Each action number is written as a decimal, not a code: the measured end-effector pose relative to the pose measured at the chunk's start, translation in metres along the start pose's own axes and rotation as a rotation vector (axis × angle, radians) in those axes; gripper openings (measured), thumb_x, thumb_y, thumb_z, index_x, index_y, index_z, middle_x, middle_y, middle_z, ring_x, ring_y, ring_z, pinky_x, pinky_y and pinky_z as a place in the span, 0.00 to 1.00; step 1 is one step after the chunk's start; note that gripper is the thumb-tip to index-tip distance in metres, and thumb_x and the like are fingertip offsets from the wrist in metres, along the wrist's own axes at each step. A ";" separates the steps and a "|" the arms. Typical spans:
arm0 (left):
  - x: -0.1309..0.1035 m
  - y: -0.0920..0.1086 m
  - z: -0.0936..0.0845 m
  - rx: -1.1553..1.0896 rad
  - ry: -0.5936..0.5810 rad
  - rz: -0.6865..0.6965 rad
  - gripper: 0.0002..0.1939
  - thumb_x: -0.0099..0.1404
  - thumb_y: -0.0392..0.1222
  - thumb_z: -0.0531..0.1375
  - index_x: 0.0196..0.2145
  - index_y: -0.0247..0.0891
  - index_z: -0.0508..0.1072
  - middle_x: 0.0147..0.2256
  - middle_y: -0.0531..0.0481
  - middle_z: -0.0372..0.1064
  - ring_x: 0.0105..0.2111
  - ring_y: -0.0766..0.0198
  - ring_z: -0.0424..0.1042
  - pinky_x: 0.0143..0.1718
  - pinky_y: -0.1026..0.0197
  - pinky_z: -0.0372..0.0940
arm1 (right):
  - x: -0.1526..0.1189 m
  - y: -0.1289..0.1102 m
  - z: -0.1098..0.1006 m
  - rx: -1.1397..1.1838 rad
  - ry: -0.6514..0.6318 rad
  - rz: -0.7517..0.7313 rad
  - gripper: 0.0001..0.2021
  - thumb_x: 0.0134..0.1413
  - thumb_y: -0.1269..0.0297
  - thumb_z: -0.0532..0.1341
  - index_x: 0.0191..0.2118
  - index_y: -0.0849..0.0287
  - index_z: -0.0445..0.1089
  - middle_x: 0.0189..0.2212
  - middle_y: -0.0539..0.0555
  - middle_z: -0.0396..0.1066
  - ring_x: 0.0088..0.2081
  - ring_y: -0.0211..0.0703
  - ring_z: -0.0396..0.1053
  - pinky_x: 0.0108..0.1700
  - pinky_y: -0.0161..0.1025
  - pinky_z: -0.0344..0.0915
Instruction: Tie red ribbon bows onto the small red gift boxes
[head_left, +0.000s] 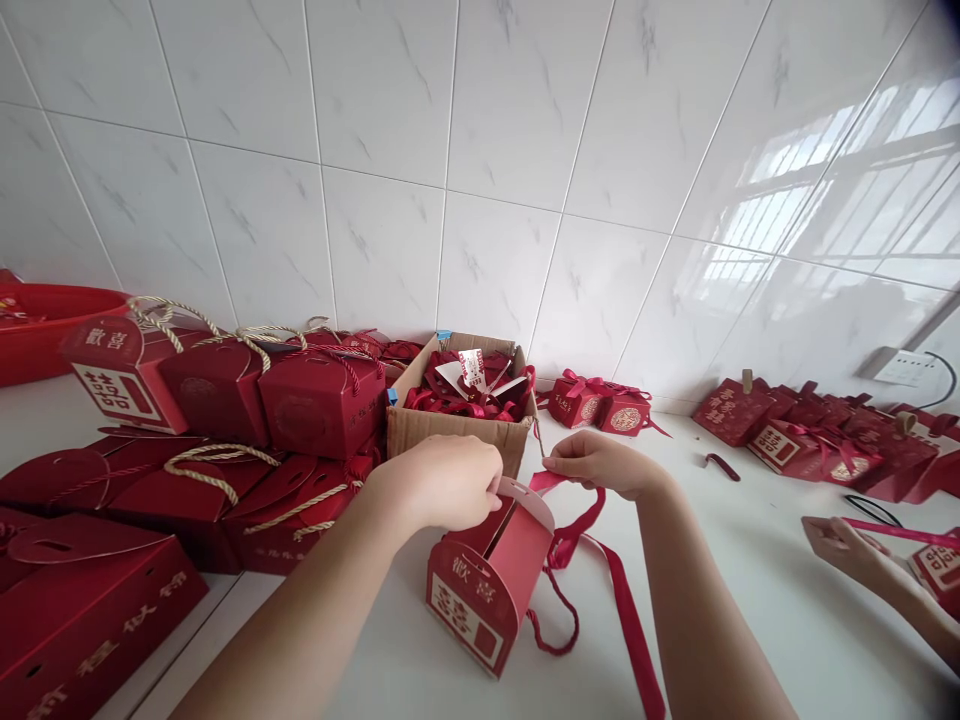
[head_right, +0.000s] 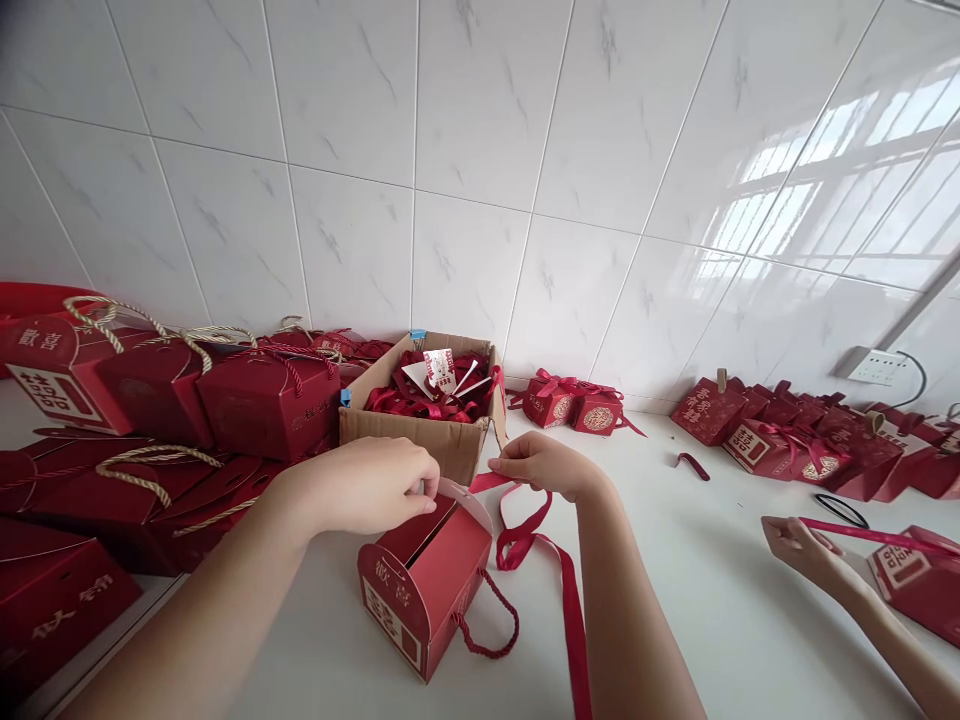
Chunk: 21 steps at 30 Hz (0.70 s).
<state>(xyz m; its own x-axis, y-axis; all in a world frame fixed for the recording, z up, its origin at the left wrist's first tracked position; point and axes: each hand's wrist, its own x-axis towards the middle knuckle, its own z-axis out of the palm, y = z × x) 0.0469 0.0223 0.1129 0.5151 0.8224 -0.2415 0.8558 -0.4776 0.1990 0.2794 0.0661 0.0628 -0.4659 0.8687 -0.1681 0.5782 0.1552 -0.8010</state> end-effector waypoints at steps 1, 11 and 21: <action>-0.001 0.000 0.000 -0.001 0.002 0.000 0.12 0.59 0.45 0.52 0.34 0.41 0.74 0.30 0.46 0.73 0.28 0.58 0.70 0.24 0.60 0.54 | 0.000 0.000 0.000 -0.006 0.000 0.000 0.23 0.51 0.48 0.58 0.20 0.57 0.49 0.20 0.44 0.43 0.22 0.32 0.43 0.23 0.34 0.45; -0.002 0.005 -0.002 -0.004 -0.004 0.006 0.14 0.60 0.47 0.52 0.36 0.43 0.75 0.30 0.48 0.74 0.26 0.59 0.69 0.23 0.61 0.55 | 0.001 -0.009 0.009 -0.018 -0.026 -0.003 0.22 0.51 0.49 0.58 0.20 0.58 0.50 0.20 0.44 0.44 0.22 0.32 0.42 0.23 0.35 0.42; -0.001 0.013 0.001 -0.004 0.149 0.057 0.14 0.60 0.46 0.52 0.23 0.40 0.72 0.21 0.49 0.68 0.20 0.64 0.61 0.21 0.62 0.52 | 0.005 -0.025 0.024 -0.017 -0.119 -0.074 0.18 0.52 0.49 0.58 0.25 0.60 0.64 0.21 0.47 0.58 0.24 0.34 0.56 0.26 0.34 0.53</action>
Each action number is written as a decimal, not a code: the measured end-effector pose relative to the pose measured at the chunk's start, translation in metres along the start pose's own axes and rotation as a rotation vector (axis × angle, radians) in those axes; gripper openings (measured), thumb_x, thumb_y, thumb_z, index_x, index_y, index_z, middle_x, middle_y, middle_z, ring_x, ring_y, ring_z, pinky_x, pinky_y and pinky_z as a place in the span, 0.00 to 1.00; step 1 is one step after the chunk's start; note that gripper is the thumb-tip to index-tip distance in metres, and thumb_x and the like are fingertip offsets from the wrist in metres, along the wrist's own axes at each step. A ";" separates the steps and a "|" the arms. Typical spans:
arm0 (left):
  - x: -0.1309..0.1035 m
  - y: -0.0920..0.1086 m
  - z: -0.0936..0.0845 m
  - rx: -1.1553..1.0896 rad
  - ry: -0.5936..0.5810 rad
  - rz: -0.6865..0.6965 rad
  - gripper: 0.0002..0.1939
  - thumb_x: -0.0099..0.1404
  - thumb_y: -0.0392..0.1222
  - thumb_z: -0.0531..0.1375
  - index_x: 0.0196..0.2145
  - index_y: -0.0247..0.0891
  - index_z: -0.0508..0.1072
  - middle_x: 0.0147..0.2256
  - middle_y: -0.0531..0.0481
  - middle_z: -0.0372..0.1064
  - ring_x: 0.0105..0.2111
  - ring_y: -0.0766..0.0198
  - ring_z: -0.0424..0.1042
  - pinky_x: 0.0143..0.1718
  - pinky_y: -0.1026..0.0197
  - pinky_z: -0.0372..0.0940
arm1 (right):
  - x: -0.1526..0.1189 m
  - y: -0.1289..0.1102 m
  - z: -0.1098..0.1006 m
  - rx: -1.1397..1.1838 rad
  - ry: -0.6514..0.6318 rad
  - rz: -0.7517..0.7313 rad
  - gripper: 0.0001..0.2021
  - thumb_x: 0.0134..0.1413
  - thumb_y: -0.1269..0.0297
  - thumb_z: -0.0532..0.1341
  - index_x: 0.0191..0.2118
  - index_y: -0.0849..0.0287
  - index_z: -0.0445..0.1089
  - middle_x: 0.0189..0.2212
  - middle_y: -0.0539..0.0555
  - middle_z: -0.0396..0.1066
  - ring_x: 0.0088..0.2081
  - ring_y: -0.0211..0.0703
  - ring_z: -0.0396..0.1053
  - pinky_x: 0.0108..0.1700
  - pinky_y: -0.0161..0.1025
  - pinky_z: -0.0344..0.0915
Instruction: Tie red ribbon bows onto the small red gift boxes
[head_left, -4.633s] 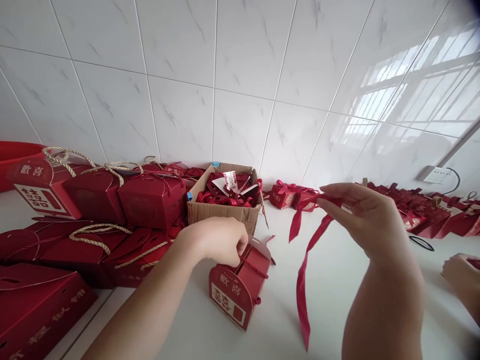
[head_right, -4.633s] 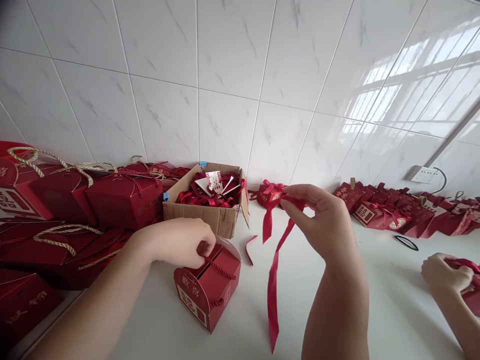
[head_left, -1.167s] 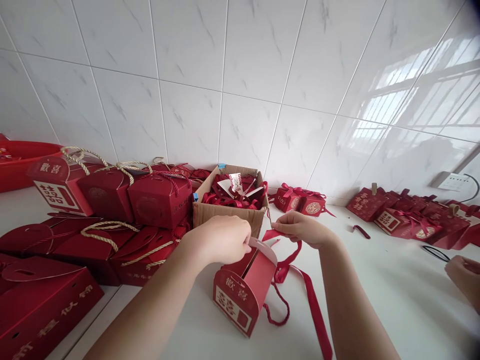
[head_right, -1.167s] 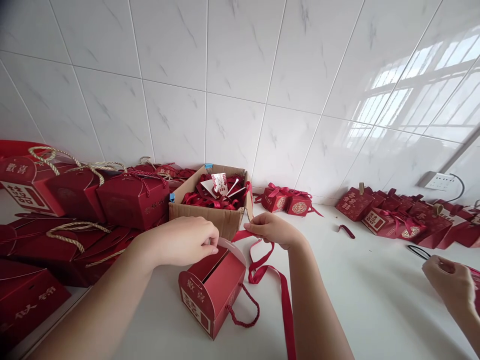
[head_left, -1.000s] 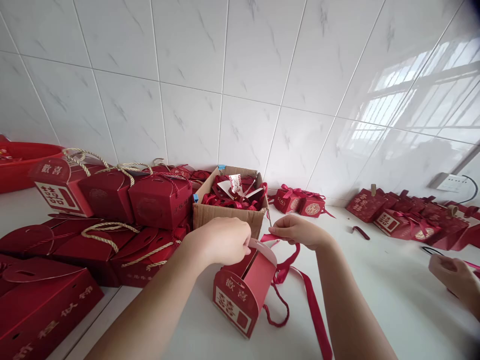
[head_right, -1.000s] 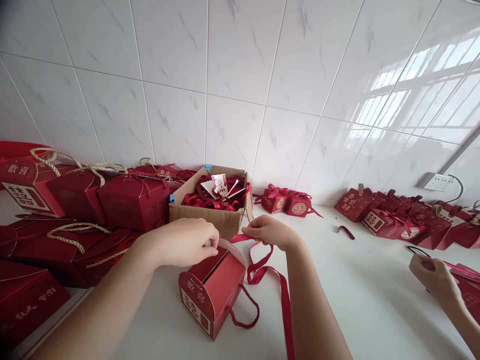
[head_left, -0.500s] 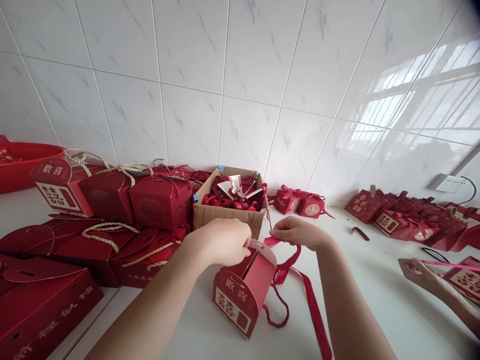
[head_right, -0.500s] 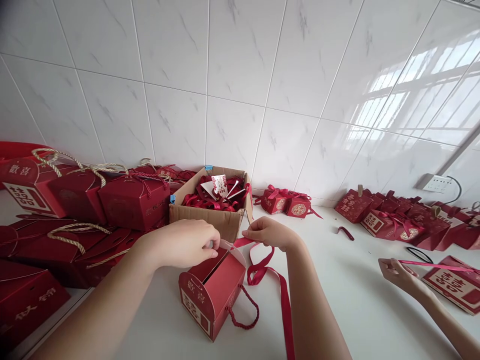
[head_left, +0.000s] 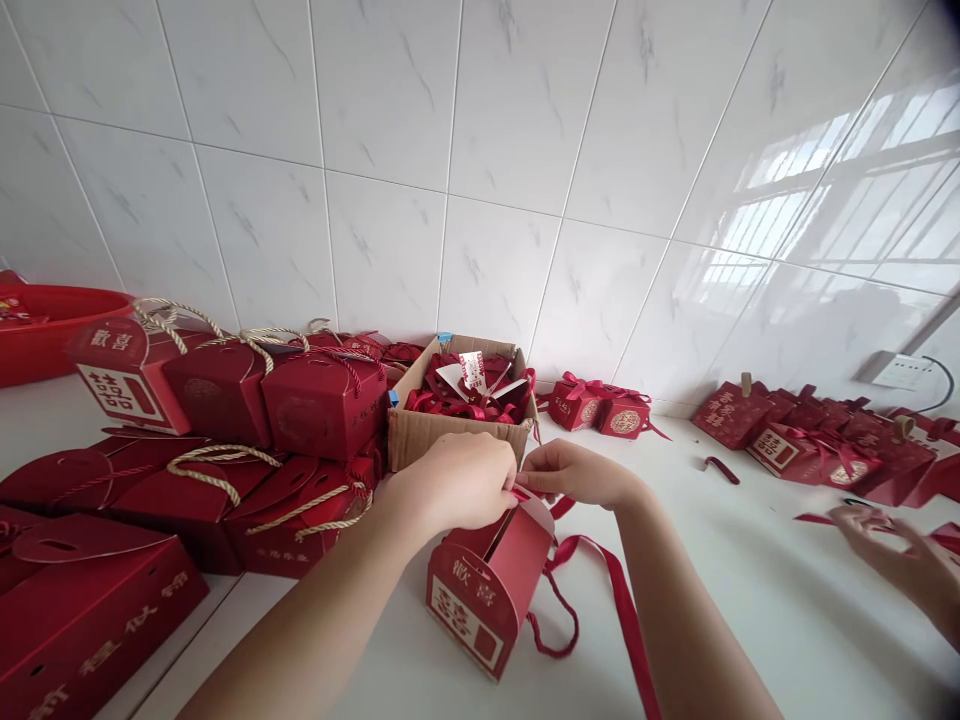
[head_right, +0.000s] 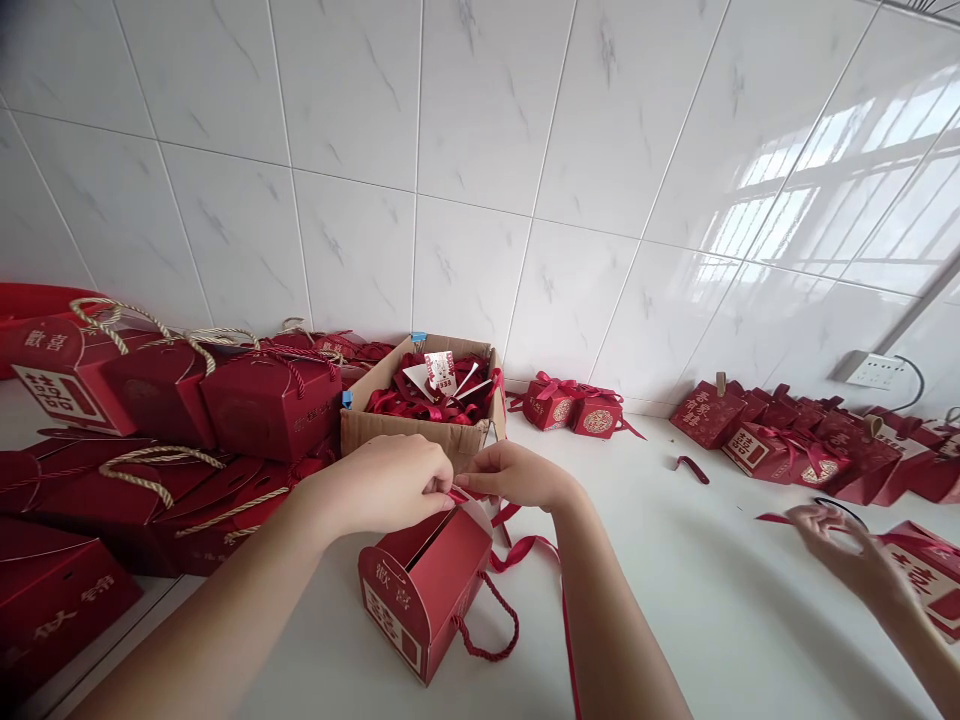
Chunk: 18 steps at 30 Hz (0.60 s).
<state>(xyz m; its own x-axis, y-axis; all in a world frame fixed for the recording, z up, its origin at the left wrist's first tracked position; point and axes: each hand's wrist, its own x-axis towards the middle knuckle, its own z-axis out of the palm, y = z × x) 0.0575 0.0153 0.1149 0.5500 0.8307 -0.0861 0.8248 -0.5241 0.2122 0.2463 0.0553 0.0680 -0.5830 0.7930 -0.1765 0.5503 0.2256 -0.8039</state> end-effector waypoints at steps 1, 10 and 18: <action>0.000 0.000 0.000 -0.028 0.028 0.015 0.13 0.60 0.44 0.52 0.23 0.40 0.71 0.21 0.50 0.68 0.21 0.64 0.61 0.21 0.62 0.51 | 0.000 0.000 0.000 -0.004 -0.007 -0.001 0.18 0.52 0.49 0.58 0.26 0.61 0.66 0.22 0.48 0.60 0.25 0.35 0.58 0.27 0.34 0.55; -0.021 -0.001 -0.015 -0.257 0.246 0.097 0.17 0.64 0.51 0.50 0.25 0.41 0.71 0.17 0.56 0.59 0.17 0.70 0.53 0.18 0.63 0.47 | -0.017 -0.014 -0.008 0.069 0.252 -0.191 0.20 0.59 0.47 0.53 0.39 0.58 0.72 0.38 0.55 0.71 0.42 0.45 0.66 0.48 0.42 0.61; -0.036 0.009 -0.019 -0.328 0.320 0.111 0.19 0.65 0.53 0.49 0.26 0.40 0.71 0.20 0.55 0.64 0.19 0.70 0.57 0.19 0.64 0.50 | -0.029 -0.036 0.007 0.266 0.062 -0.522 0.16 0.64 0.56 0.51 0.32 0.60 0.68 0.29 0.51 0.63 0.34 0.38 0.61 0.40 0.37 0.60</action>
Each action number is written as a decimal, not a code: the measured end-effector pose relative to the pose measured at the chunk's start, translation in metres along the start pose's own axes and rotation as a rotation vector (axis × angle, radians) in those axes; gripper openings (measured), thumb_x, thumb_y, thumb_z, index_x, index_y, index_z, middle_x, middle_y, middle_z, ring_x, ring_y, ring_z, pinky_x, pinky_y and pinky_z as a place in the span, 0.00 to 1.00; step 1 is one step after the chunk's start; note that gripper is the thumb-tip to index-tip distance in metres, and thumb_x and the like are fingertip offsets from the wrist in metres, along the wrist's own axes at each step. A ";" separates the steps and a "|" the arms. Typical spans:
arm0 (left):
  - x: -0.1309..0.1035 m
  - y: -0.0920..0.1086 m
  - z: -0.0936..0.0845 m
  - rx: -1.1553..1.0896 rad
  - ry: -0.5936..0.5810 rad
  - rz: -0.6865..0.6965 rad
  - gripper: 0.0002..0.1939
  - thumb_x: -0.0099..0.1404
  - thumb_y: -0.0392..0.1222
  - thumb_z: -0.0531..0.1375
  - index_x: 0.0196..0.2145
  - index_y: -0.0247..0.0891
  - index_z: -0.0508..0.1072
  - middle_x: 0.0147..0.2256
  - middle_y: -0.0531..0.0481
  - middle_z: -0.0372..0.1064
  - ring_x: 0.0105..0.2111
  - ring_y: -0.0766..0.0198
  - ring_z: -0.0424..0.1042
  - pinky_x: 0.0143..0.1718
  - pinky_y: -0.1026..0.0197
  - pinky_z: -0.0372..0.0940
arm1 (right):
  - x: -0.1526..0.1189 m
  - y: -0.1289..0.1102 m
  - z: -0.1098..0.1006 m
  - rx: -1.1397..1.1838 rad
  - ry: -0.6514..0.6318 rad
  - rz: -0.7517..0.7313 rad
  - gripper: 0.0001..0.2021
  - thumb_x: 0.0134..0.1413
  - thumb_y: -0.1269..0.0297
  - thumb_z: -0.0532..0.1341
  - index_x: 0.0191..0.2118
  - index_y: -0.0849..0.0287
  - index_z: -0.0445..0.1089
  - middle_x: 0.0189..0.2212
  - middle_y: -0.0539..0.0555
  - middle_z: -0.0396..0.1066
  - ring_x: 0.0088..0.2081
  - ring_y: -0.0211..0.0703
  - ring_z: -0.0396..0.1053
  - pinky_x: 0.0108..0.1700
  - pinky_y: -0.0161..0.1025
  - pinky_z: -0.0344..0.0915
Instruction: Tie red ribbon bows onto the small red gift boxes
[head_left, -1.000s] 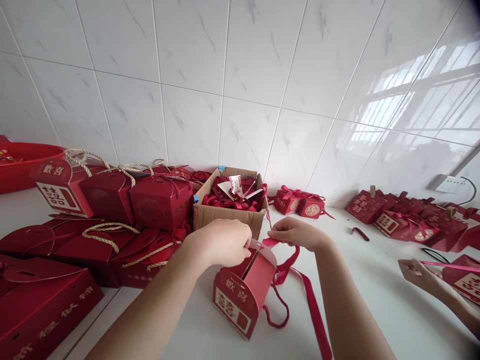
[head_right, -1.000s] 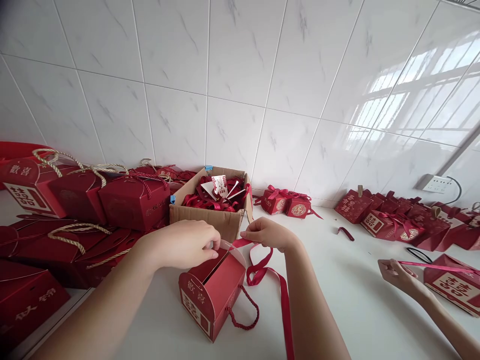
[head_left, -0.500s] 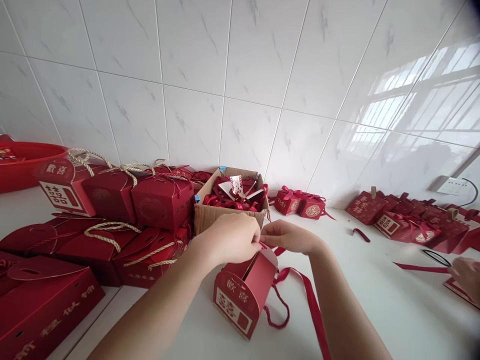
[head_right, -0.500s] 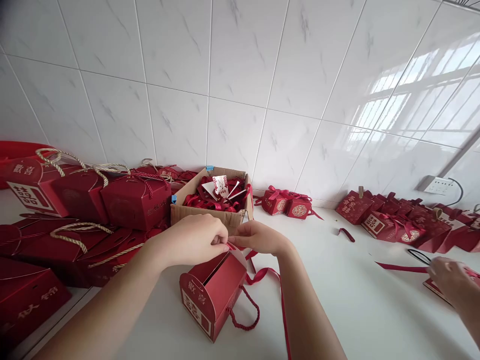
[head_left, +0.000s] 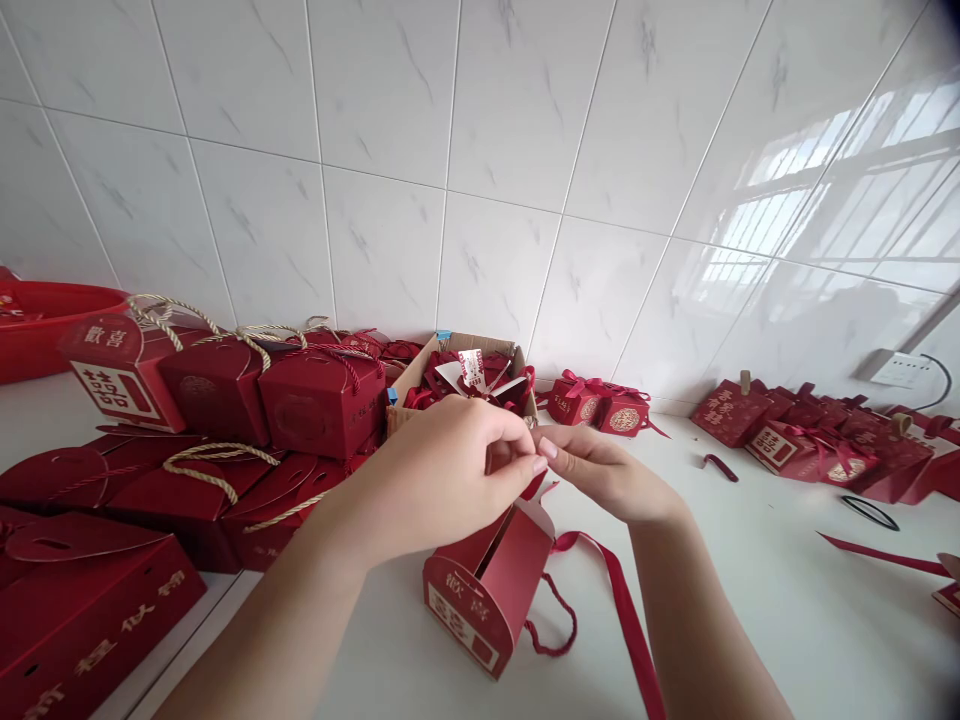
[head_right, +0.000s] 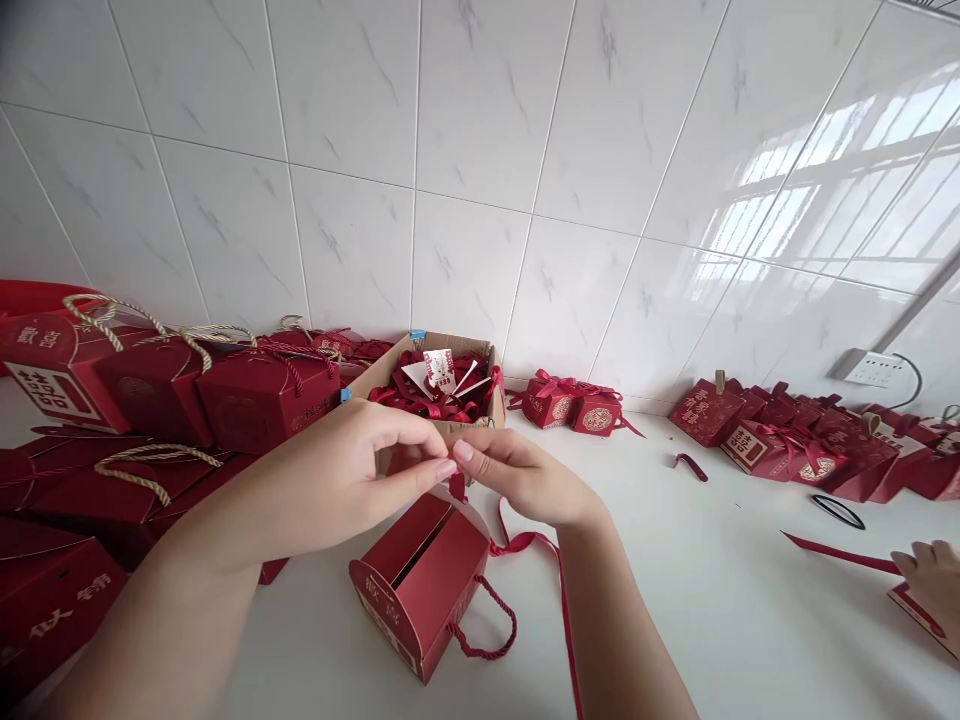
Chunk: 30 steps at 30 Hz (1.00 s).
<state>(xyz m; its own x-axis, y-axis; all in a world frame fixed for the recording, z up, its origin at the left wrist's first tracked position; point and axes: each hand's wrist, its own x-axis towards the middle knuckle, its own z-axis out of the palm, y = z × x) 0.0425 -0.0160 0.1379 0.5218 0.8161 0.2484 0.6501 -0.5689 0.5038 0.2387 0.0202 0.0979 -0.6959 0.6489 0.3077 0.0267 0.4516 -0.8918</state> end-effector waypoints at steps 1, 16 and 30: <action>-0.001 0.000 -0.001 0.017 -0.020 0.003 0.19 0.65 0.53 0.49 0.26 0.39 0.71 0.20 0.55 0.64 0.19 0.70 0.57 0.19 0.64 0.50 | -0.001 -0.002 0.001 0.004 -0.015 0.007 0.15 0.63 0.56 0.52 0.33 0.61 0.68 0.29 0.51 0.63 0.33 0.38 0.60 0.39 0.37 0.60; -0.007 -0.018 -0.018 0.265 -0.398 -0.111 0.08 0.53 0.46 0.61 0.32 0.44 0.72 0.30 0.55 0.71 0.25 0.65 0.68 0.22 0.65 0.55 | -0.003 -0.006 0.006 0.058 0.207 0.004 0.09 0.56 0.64 0.62 0.43 0.57 0.70 0.32 0.51 0.68 0.35 0.38 0.67 0.39 0.38 0.65; 0.018 -0.024 -0.004 0.196 -0.721 0.009 0.35 0.43 0.55 0.69 0.50 0.48 0.71 0.47 0.49 0.71 0.43 0.54 0.70 0.35 0.61 0.62 | -0.001 -0.003 0.004 0.047 0.443 -0.010 0.08 0.54 0.61 0.63 0.39 0.56 0.70 0.30 0.51 0.68 0.34 0.39 0.66 0.40 0.39 0.65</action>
<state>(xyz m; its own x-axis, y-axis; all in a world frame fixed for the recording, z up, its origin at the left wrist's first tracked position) 0.0342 0.0133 0.1335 0.7169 0.5805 -0.3860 0.6951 -0.6381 0.3313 0.2366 0.0155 0.0990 -0.3211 0.8491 0.4195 -0.0185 0.4372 -0.8992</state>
